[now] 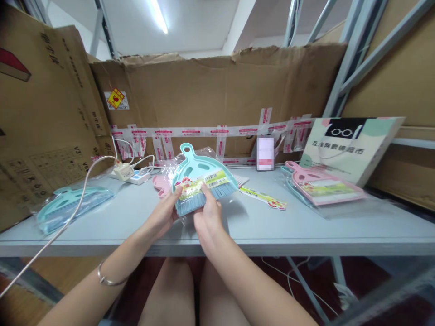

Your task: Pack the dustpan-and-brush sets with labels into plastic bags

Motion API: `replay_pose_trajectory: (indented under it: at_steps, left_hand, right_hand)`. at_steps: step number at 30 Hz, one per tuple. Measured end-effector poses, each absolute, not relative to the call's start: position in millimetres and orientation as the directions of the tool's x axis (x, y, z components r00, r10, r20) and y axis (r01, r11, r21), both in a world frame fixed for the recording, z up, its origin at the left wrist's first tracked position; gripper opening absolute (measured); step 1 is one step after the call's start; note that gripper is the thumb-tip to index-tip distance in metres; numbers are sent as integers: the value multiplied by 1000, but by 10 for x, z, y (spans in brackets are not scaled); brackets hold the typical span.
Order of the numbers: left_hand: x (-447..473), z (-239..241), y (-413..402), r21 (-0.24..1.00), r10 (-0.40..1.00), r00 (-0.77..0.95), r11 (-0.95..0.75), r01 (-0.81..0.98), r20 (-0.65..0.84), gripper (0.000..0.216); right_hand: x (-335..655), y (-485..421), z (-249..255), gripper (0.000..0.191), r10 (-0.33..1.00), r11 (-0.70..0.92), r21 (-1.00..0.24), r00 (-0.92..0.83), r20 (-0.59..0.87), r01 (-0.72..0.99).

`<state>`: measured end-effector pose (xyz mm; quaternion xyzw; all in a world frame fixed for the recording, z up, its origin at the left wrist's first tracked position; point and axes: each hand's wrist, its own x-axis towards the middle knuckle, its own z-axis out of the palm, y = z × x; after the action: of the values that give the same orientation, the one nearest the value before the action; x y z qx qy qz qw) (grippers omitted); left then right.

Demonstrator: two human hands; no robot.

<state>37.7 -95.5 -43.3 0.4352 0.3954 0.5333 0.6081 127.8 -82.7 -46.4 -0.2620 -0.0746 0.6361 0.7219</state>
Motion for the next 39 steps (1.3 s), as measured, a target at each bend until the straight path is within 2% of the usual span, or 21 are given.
replay_pose_trajectory:
  at_steps: [4,8,11,16,20,23,24,26,28,29,31,33,35,37,39]
  left_hand:
    - [334,-462,-1013,967,985,171,27,-253,17,54]
    - [230,-490,-963,968,976,218,58,-242,-4,45]
    - [147,-507,-916,950,976,216,98,-296,-34,33]
    - [71,-493,-894,908,974,145,218,-357,-177,16]
    - [50,-459,-912,893,964,141,264,-364,-227,12]
    - [6,-426,-928,901,972,107,234,-365,-209,18]
    - [-17,-414,-932,905,976,96,219,-365,-198,21]
    - [-69,-388,-935,914,980,88,198,-355,-178,22]
    - [-118,-364,-931,929,983,87,180,-324,-160,20]
    - [-137,-357,-927,938,985,85,167,-303,-148,20]
    - [-164,-355,-914,956,990,74,139,-258,-124,21]
    - [-176,-376,-897,969,992,71,117,-216,-104,24]
    - [-180,-410,-880,976,993,75,102,-193,-89,26]
    - [-182,-443,-867,978,993,96,81,-191,-64,33]
    - [-186,-464,-859,982,990,138,60,-179,-35,42]
  right_hand:
    - [1254,-804,-463,22,940,82,-499,233,-248,-863]
    - [1280,-836,-452,23,942,68,-543,232,-240,-837]
    - [1381,-878,-429,29,966,-21,-527,119,-231,-850]
    - [1620,-998,-343,38,957,-264,-521,-152,-249,-812]
    - [1788,-1287,-287,26,956,-279,-604,-154,-251,-746]
    - [1967,-1493,-344,16,971,-237,-773,-155,-180,-589]
    - [2041,-1517,-380,20,983,-175,-848,-132,-126,-500]
    - [2191,-1474,-452,34,999,43,-956,27,36,-290]
    - [2305,-1335,-493,48,952,230,-970,224,206,-84]
    - [2338,-1250,-496,58,936,260,-965,253,245,-27]
    - [2348,-1092,-476,82,973,205,-979,117,201,-18]
    - [2298,-983,-450,92,984,123,-990,-122,130,-63]
    - [2220,-921,-448,85,963,123,-985,-225,147,-119]
    - [2142,-882,-482,69,965,131,-978,-207,164,-165]
    - [2078,-847,-539,54,983,82,-975,-146,113,-205]
